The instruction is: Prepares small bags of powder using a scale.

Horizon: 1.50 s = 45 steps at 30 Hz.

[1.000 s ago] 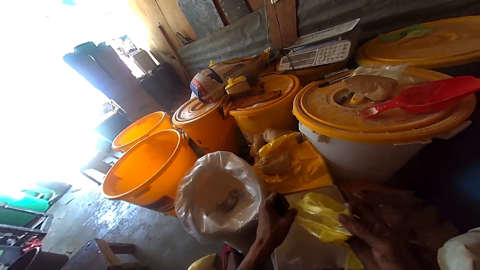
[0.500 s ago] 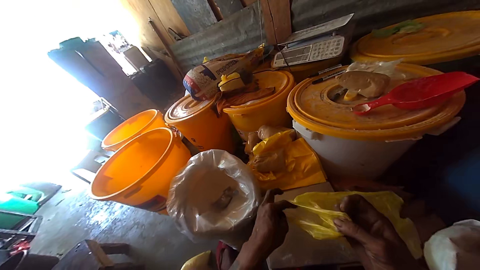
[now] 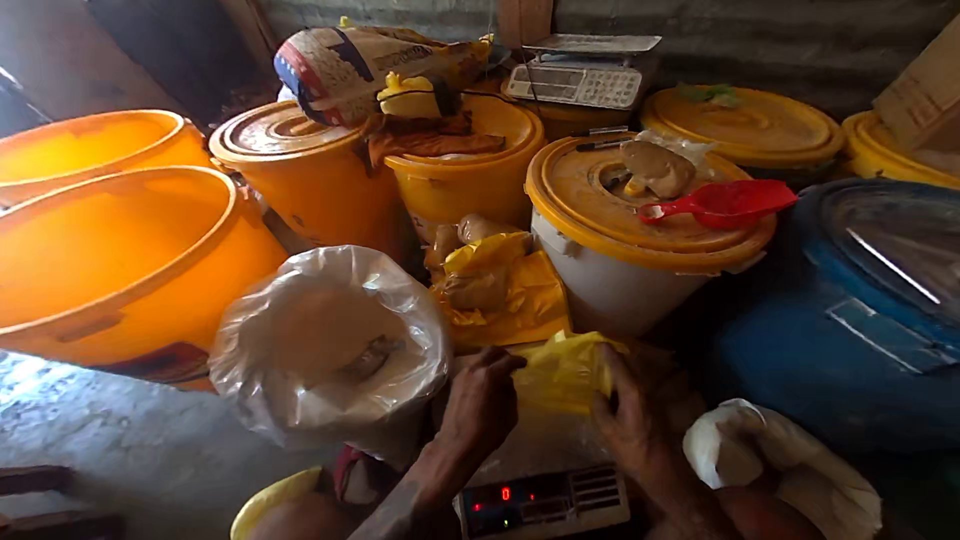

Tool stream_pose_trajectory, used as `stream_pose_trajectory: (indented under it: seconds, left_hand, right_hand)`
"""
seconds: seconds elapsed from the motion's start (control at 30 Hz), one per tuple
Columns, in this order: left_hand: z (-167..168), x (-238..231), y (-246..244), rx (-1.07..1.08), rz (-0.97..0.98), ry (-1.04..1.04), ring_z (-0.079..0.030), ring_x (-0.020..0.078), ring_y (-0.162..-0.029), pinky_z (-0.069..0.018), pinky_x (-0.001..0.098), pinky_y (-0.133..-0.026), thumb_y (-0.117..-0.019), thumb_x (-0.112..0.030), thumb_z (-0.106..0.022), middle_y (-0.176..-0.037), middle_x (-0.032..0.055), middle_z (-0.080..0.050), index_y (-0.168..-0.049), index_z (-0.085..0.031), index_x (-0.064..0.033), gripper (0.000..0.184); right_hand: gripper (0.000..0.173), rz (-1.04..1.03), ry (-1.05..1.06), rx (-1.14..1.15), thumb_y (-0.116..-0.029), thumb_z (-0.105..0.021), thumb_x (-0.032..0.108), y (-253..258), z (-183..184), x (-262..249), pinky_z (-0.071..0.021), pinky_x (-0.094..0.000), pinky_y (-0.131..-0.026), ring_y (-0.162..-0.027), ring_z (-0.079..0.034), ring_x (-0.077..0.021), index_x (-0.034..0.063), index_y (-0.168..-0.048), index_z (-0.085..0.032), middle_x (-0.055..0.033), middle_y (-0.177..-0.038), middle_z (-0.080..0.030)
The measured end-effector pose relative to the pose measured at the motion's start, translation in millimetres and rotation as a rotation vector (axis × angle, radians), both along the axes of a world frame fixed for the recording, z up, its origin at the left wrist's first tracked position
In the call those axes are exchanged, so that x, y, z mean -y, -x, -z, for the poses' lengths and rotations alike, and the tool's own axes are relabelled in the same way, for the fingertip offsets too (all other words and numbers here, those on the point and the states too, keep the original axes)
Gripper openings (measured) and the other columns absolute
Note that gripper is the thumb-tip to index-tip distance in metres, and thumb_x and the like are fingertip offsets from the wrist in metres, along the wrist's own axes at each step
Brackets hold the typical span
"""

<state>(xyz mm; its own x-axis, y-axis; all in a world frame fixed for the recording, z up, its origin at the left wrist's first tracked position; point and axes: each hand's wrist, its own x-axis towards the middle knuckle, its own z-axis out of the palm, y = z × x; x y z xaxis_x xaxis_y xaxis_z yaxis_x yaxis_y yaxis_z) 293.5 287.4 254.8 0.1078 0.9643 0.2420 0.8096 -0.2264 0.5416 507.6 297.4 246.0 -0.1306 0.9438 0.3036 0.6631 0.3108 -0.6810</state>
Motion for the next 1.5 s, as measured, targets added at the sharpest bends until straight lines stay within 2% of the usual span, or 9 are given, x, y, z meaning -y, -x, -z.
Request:
stream_pose_trajectory:
  seconds: [0.27, 0.4, 0.5, 0.57, 0.67, 0.9, 1.13, 1.3, 1.5]
  left_hand:
    - [-10.4, 9.1, 3.9, -0.075, 0.122, 0.42, -0.068, 0.0356, -0.105, -0.0583, 0.0564, -0.082, -0.0819, 0.002, -0.068, -0.131, 0.0145, -0.063, -0.127, -0.066, -0.0075, 0.046]
    - [-25.3, 38.3, 12.2, 0.008, 0.107, 0.358, -0.07, 0.0395, -0.099, -0.0563, 0.0576, -0.08, -0.0858, -0.003, -0.069, -0.111, 0.021, -0.071, -0.11, -0.07, -0.0001, 0.024]
    - [-54.8, 55.4, 21.3, 0.015, 0.152, 0.526, -0.061, 0.0392, -0.123, -0.0475, 0.054, -0.102, -0.1047, -0.012, -0.049, -0.128, 0.0241, -0.065, -0.128, -0.063, 0.0029, 0.031]
    - [-59.2, 59.3, 25.1, 0.074, 0.154, 0.592, -0.06, 0.0395, -0.125, -0.0466, 0.0534, -0.103, -0.1071, -0.012, -0.045, -0.13, 0.0256, -0.064, -0.13, -0.061, 0.0043, 0.032]
    - [-33.7, 59.9, 24.4, 0.162, 0.104, 0.537, -0.061, 0.0406, -0.123, -0.0483, 0.0552, -0.102, -0.1071, -0.013, -0.047, -0.13, 0.0251, -0.064, -0.129, -0.063, 0.0032, 0.032]
    - [-26.4, 45.8, 20.9, 0.042, 0.178, 0.602, -0.066, 0.0419, -0.108, -0.0568, 0.0588, -0.081, -0.1013, -0.006, -0.053, -0.122, 0.0225, -0.065, -0.118, -0.066, 0.0011, 0.023]
    - [-29.3, 42.6, 22.8, 0.068, 0.211, 0.653, -0.067, 0.0419, -0.106, -0.0573, 0.0578, -0.08, -0.1023, -0.005, -0.051, -0.123, 0.0235, -0.064, -0.118, -0.064, 0.0034, 0.023]
    - [-21.5, 50.9, 30.9, 0.031, 0.172, 0.698, -0.068, 0.0415, -0.103, -0.0575, 0.0574, -0.078, -0.1029, -0.004, -0.048, -0.118, 0.0236, -0.065, -0.118, -0.064, 0.0026, 0.023]
    - [-19.8, 48.7, 43.5, -0.014, 0.156, 0.727, -0.067, 0.0436, -0.106, -0.0564, 0.0588, -0.081, -0.1041, -0.005, -0.046, -0.121, 0.0256, -0.065, -0.119, -0.063, 0.0046, 0.024]
  right_hand:
    - [0.032, -0.263, -0.209, 0.047, -0.092, -0.06, 0.02, 18.2, -56.1, -32.6, -0.0559, -0.0246, -0.066, -0.082, -0.064, -0.0108, 0.0086, -0.119, -0.072, -0.0122, -0.113, -0.066]
    - [0.027, -0.629, -0.266, 0.396, -0.0973, -0.061, 0.019, 145.9, -87.9, -23.2, -0.0574, -0.0449, -0.091, -0.108, -0.068, -0.0272, 0.0116, -0.119, -0.074, -0.0118, -0.117, -0.07]
    - [0.039, -0.756, -0.054, 0.822, -0.1008, -0.054, 0.017, 251.5, -70.4, -36.9, -0.0426, -0.0577, -0.108, -0.133, -0.053, -0.0398, 0.0096, -0.138, -0.063, -0.0212, -0.137, -0.06]
    - [0.047, -0.769, 0.068, 1.015, -0.1014, -0.056, 0.017, 307.7, -37.1, -57.1, -0.0343, -0.0648, -0.112, -0.14, -0.044, -0.0454, 0.0093, -0.148, -0.053, -0.0271, -0.145, -0.052]
    - [0.052, -0.754, 0.217, 1.126, -0.0984, -0.062, 0.019, 352.1, 4.8, -79.3, -0.0402, -0.0695, -0.104, -0.133, -0.05, -0.0488, 0.0146, -0.149, -0.052, -0.0279, -0.14, -0.057]
    - [0.038, -0.785, 0.217, 1.326, -0.099, -0.06, 0.017, 376.0, -50.6, -87.0, -0.0448, -0.0702, -0.098, -0.124, -0.058, -0.0481, 0.0118, -0.136, -0.063, -0.0258, -0.133, -0.063]
    - [0.028, -0.786, 0.157, 1.715, -0.0964, -0.067, 0.025, 380.0, -124.7, -103.3, -0.0478, -0.0667, -0.087, -0.109, -0.065, -0.0396, 0.0162, -0.122, -0.072, -0.0174, -0.113, -0.07]
    - [0.041, -0.769, 0.263, 1.382, -0.0943, -0.068, 0.036, 362.8, -36.3, -128.1, -0.0464, -0.0734, -0.091, -0.12, -0.06, -0.0482, 0.0106, -0.127, -0.068, -0.0254, -0.127, -0.065]
    - [0.042, -0.69, 0.233, 1.2, -0.0923, -0.06, 0.024, 340.4, 21.8, -119.7, -0.0504, -0.0648, -0.088, -0.116, -0.064, -0.0412, 0.0208, -0.134, -0.064, -0.0181, -0.126, -0.068]
